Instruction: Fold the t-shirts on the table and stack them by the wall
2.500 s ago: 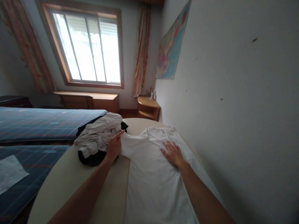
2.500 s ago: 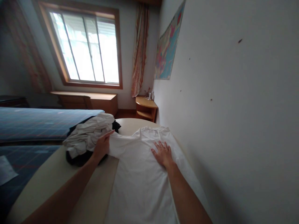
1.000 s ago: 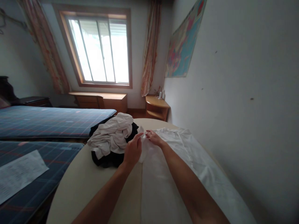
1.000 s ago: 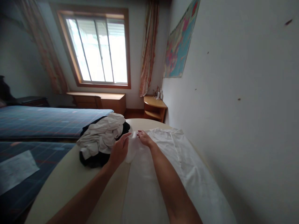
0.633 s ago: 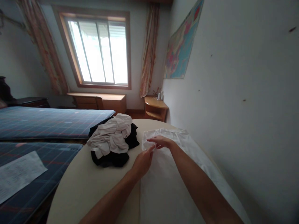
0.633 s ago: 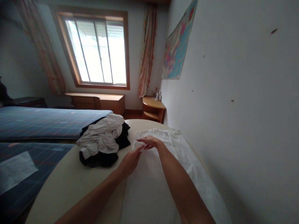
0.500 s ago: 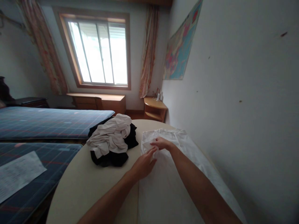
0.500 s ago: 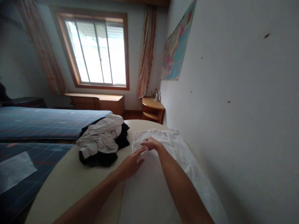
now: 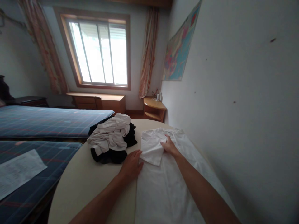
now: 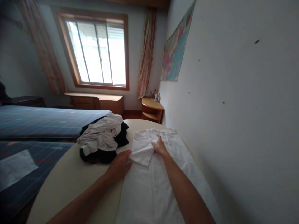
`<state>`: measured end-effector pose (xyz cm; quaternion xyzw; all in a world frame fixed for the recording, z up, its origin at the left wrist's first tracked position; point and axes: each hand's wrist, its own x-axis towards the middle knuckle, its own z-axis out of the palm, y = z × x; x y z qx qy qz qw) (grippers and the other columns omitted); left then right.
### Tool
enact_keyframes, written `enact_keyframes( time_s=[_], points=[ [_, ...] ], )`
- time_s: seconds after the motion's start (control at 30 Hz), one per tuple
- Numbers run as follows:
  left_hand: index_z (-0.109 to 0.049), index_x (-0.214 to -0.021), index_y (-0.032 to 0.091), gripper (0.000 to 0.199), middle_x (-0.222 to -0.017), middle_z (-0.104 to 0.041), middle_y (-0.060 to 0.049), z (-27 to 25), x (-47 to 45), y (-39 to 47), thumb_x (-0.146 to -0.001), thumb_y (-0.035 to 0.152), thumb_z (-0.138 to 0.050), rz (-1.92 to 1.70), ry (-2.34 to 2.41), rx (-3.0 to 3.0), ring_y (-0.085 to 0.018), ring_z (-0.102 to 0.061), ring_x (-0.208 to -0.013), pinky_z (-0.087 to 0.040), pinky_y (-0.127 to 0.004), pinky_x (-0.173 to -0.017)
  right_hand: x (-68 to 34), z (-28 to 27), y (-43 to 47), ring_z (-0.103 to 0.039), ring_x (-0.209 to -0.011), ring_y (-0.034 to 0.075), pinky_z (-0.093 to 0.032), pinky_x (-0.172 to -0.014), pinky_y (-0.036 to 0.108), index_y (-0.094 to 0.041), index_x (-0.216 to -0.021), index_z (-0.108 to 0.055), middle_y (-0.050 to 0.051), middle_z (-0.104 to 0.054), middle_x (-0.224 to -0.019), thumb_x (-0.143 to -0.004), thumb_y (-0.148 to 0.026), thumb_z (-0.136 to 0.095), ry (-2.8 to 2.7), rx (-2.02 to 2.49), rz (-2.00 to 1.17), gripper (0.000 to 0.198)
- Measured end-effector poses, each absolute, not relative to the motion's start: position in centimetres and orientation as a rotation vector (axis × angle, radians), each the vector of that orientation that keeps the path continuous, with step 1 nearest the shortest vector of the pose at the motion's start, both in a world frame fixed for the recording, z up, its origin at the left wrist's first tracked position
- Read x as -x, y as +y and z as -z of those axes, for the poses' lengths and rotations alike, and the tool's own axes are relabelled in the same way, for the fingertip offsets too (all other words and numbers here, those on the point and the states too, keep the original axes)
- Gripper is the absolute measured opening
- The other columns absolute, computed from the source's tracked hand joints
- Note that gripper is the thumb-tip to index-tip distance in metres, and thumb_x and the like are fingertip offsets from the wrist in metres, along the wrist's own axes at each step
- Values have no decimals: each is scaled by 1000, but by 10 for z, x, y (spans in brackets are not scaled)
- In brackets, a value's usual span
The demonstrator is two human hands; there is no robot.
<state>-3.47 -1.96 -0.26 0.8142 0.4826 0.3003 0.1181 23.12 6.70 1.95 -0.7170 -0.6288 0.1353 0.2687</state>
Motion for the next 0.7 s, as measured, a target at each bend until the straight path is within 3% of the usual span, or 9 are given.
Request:
enact_keyframes(
  time_s=[0.1, 0.23, 0.53, 0.7],
  points=[
    [-64, -112, 19, 31, -119, -66, -10, -4, 39, -17, -83, 11, -56, -855, 1400, -2395, -25, -58, -115, -45, -40, -101, -231, -18, 61, -68, -99, 18, -48, -88, 24, -17, -134, -57, 8, -71, -118, -82, -16, -54, -1675, 1920, -415, 52],
    [-66, -95, 20, 20, -101, -68, -6, -9, 41, -15, -84, 8, -55, -794, 1429, -2399, -23, -59, -104, -46, -34, -93, -231, -19, 56, -69, -100, 19, -49, -86, 23, -15, -112, -71, 9, -74, -108, -85, -20, -53, -1648, 1981, -389, 33],
    [-63, -103, 20, 31, -99, -66, -4, -8, 35, -12, -77, 3, -57, -826, 1501, -2271, -20, -58, -101, -43, -29, -90, -232, -30, 42, -68, -102, 23, -48, -84, 29, -20, -106, -72, 10, -72, -111, -87, -26, -54, -1646, 2086, -148, 27],
    [-67, -98, 20, 27, -96, -67, -4, -7, 34, -12, -79, 4, -56, -813, 1466, -2344, -22, -56, -100, -43, -31, -90, -240, -31, 42, -67, -99, 25, -47, -83, 30, -19, -100, -73, 12, -71, -107, -88, -28, -53, -1678, 2205, -55, 26]
  ],
)
